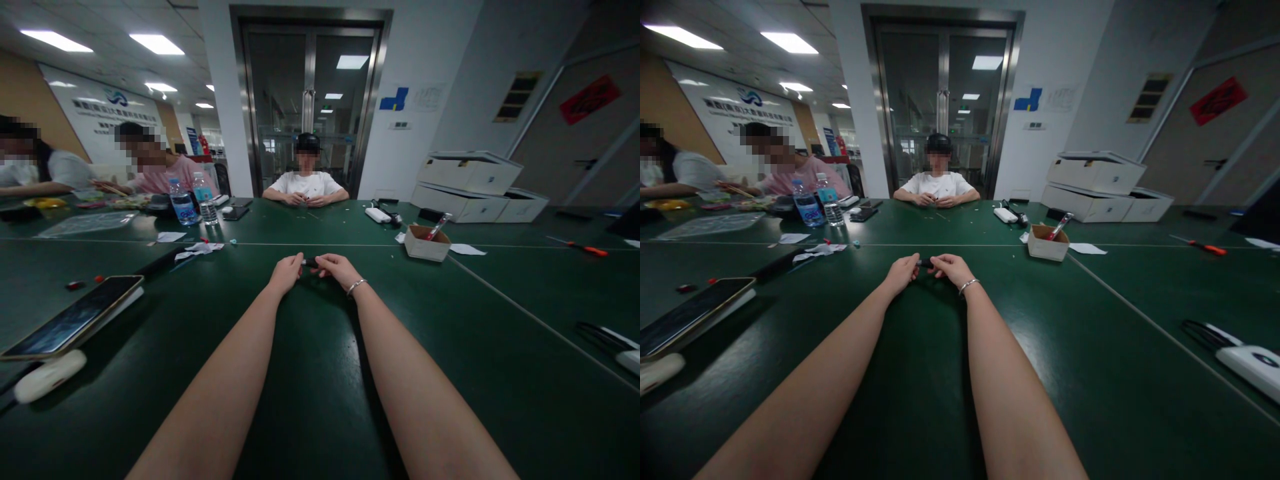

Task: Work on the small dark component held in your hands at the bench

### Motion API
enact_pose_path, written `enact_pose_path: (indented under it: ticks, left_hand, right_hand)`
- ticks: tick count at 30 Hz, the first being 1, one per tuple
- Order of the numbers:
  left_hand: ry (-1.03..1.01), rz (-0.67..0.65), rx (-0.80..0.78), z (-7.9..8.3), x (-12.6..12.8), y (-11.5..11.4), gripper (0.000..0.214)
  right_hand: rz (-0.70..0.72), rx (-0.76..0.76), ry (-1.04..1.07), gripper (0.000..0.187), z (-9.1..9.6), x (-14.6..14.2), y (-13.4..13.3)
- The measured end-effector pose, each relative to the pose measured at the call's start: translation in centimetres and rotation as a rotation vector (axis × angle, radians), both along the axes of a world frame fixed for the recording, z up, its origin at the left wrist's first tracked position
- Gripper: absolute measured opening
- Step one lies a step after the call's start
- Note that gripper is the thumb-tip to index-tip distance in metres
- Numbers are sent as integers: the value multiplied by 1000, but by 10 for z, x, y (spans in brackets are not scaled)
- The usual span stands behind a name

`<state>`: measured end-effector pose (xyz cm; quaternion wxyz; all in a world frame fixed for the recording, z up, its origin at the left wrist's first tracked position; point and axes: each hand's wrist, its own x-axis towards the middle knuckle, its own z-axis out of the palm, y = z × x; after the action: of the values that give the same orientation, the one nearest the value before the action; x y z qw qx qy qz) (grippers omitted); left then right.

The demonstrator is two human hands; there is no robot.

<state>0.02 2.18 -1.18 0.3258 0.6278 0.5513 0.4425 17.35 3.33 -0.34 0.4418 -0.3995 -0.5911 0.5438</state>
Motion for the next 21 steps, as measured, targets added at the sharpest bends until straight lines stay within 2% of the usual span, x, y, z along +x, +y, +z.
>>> enact_pose_path:
  ticks: [5,10,21]
  left_hand:
    - [-163,-84,-16,4,2,-5,29]
    - [-275,-97,-39,10,3,-7,17]
    - [-289,-60,-45,8,3,-4,18]
  right_hand:
    - [-38,-3,4,27,-1,0,1]
    - [-61,48,3,32,-1,0,1]
    - [-77,27,18,29,-3,1,2]
